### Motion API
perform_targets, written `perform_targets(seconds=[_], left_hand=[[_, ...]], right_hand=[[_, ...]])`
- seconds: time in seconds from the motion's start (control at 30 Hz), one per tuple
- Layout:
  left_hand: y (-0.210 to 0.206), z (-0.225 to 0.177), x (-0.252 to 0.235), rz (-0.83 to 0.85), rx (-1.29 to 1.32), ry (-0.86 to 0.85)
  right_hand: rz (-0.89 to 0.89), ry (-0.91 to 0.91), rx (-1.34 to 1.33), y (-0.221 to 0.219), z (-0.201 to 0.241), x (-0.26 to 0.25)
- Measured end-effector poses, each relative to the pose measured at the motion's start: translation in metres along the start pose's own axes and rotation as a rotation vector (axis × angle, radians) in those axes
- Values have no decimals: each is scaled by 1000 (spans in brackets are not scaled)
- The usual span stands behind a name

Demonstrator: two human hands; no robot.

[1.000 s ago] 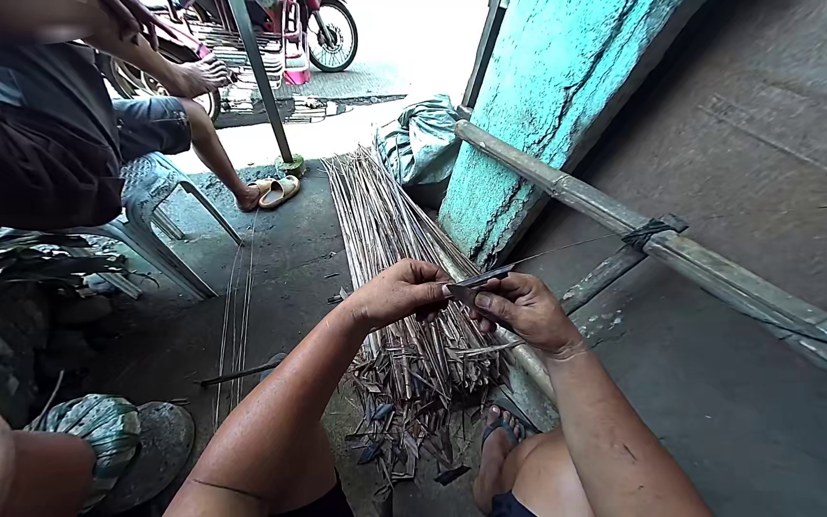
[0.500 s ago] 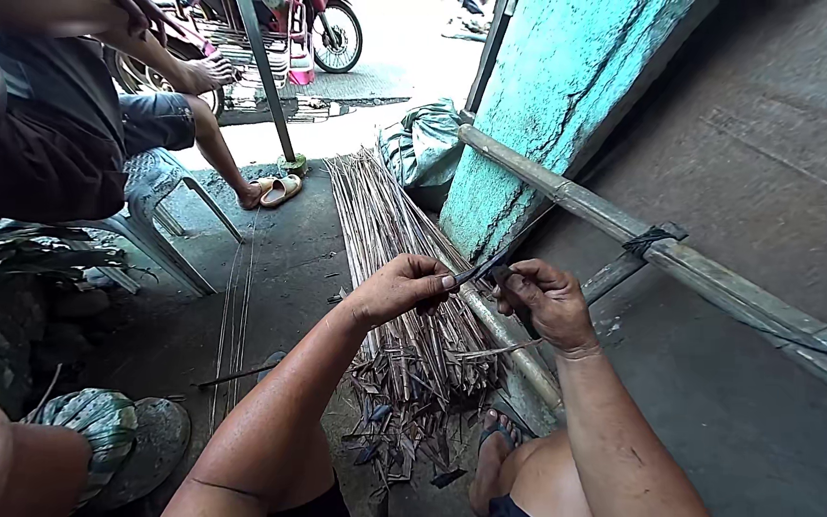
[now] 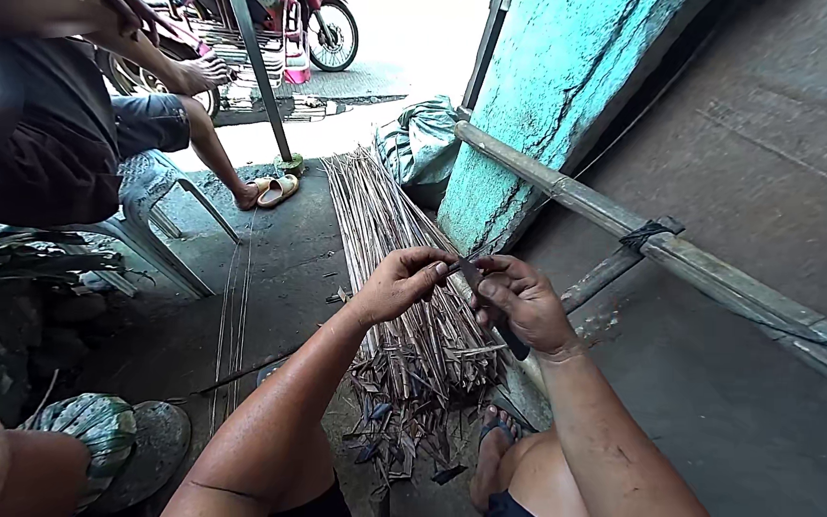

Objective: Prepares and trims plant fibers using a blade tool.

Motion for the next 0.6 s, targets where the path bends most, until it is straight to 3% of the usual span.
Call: perform_targets(seconds=[0.6], left_hand=[[-7,1,4,128,107,127]], right_hand=[[80,70,131,14,2,0]])
Point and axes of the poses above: each hand's wrist, its own x-axis away from the middle knuckle, its own y-axis out of the back of the hand, z = x × y, the point moved 3 cm from there along -x, towards the middle knuckle, and after that the axes turned 10 degrees about x, right-handed, at the moved point
